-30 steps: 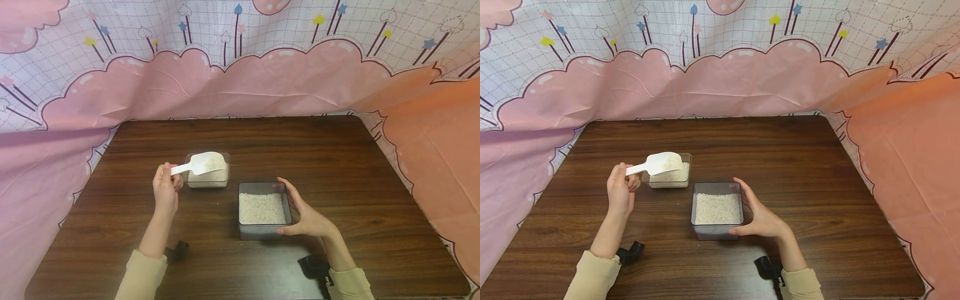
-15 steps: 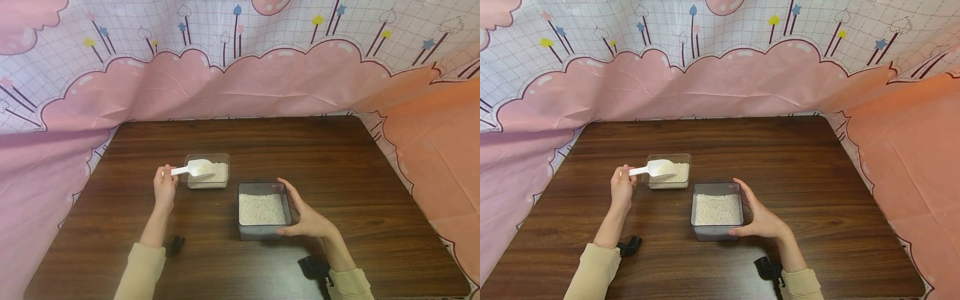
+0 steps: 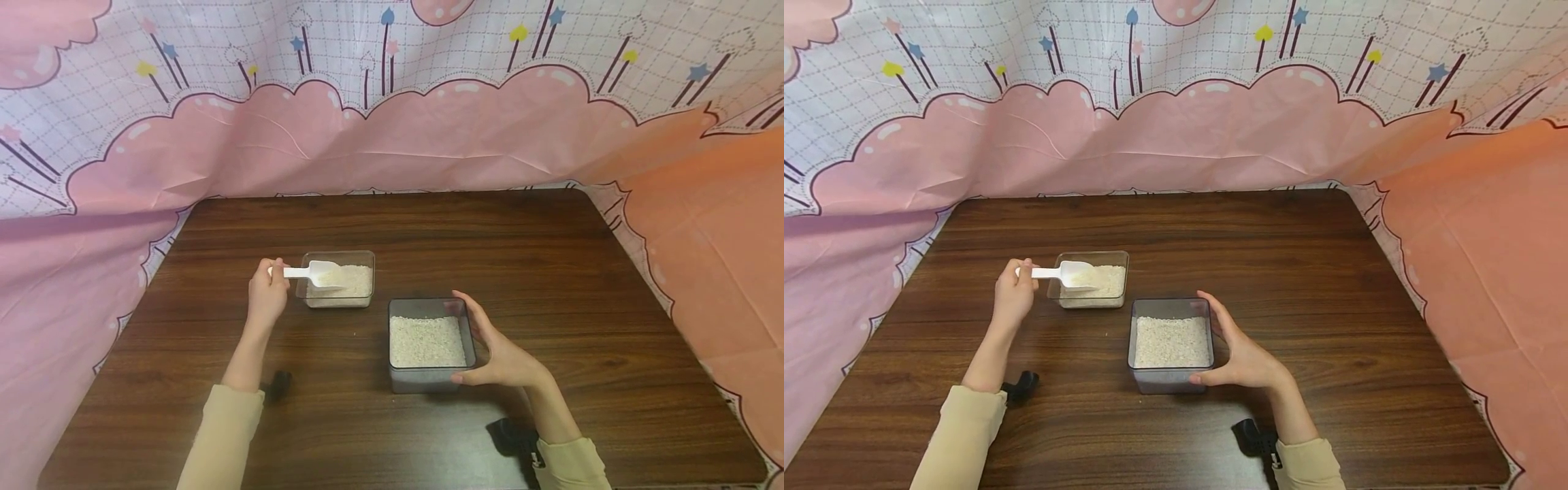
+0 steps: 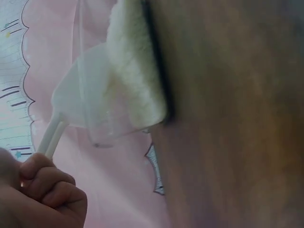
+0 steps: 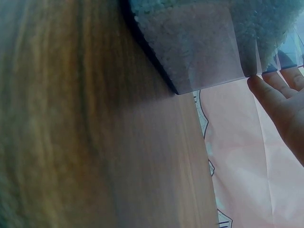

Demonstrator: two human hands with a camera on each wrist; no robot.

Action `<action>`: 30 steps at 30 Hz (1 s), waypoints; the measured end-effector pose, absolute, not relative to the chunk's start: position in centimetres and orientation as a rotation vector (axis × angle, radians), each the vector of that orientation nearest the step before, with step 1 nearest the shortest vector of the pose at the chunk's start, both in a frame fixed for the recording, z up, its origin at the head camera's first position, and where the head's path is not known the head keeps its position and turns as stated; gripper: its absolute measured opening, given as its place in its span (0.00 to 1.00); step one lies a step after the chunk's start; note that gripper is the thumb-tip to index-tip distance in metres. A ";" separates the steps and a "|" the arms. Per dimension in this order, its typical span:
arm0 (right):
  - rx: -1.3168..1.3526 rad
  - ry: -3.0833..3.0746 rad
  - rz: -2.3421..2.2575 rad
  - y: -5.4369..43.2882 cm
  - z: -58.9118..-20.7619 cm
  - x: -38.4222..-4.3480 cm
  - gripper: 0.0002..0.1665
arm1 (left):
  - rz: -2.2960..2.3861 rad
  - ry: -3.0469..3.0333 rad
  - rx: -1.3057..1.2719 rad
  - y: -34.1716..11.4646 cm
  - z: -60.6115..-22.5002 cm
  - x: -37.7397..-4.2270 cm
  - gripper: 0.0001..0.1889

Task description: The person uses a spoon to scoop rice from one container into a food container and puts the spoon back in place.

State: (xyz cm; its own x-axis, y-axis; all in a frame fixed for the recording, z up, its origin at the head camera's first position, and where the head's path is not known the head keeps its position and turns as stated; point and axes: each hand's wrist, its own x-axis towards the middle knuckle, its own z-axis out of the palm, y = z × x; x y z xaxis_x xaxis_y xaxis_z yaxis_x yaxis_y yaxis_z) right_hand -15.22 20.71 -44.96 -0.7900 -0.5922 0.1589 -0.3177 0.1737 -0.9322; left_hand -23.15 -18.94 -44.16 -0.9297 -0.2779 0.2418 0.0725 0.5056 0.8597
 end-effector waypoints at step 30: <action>-0.852 2.218 -1.651 20.8 -44.9 -15.1 0.72 | -1.463 -2.207 -0.353 -14.4 -36.0 -17.8 0.13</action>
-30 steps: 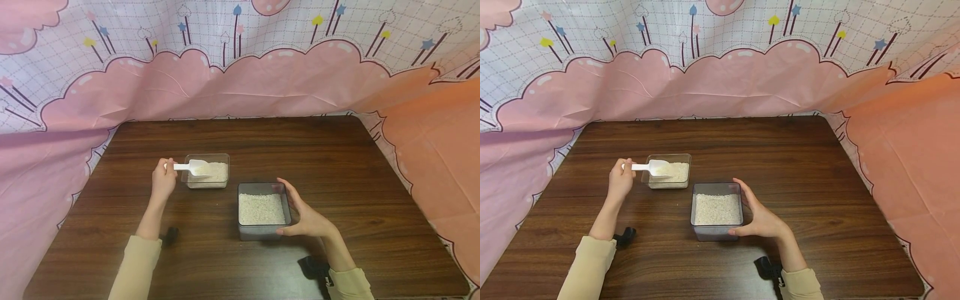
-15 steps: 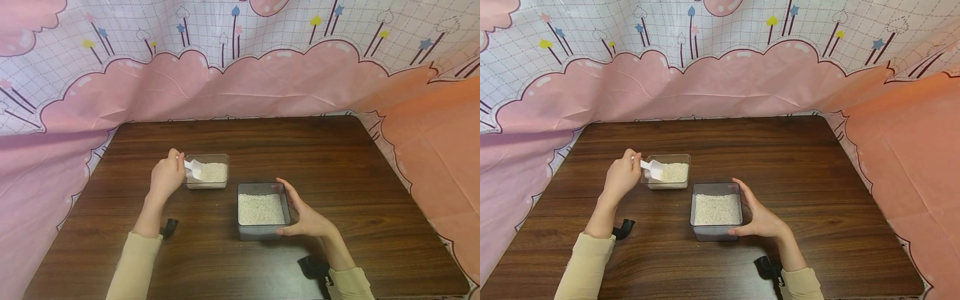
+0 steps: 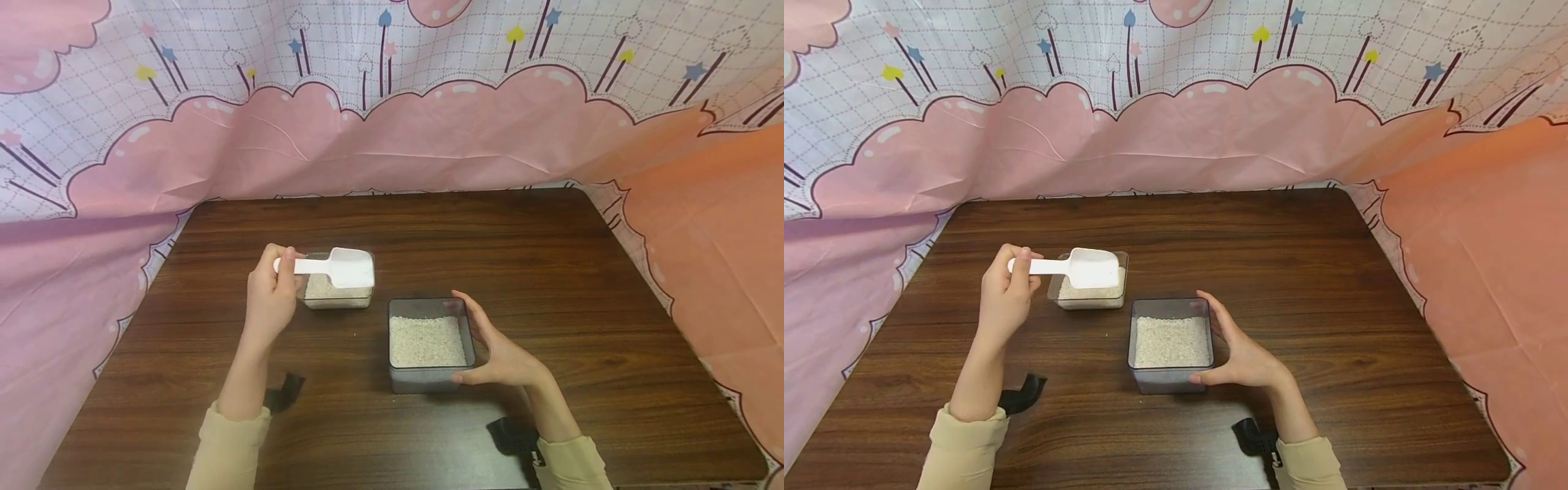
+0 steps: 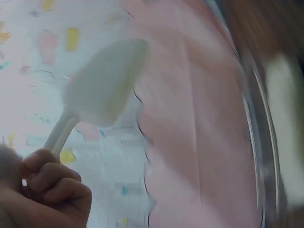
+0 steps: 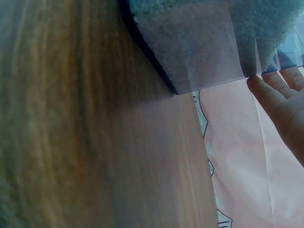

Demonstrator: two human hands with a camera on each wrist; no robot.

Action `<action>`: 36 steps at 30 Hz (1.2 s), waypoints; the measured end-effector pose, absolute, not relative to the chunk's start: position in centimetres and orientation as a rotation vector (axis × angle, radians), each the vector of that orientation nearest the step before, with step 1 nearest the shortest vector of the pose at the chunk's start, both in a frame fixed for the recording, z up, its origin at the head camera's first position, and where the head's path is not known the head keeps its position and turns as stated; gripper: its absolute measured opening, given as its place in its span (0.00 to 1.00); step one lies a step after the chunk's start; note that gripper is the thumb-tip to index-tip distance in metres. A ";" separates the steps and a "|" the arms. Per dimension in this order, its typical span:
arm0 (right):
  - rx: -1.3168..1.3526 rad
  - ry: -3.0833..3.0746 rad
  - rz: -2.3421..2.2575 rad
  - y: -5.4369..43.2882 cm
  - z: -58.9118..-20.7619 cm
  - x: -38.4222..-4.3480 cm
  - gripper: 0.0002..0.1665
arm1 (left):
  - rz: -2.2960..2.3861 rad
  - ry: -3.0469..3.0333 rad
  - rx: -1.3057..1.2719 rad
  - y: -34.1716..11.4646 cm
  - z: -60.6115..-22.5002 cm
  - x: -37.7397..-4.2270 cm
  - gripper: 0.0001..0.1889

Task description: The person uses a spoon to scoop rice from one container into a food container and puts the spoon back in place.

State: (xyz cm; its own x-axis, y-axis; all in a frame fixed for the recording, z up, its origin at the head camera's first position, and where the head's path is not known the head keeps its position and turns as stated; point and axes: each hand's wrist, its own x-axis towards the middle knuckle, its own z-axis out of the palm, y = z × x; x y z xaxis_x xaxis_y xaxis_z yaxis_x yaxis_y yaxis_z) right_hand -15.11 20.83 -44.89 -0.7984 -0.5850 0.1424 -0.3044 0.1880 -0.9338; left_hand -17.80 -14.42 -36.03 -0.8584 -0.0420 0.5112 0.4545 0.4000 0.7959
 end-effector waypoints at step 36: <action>-0.846 2.240 -1.637 21.2 -44.8 -14.9 0.73 | -1.028 -2.614 -0.625 -4.8 -40.0 -13.7 0.08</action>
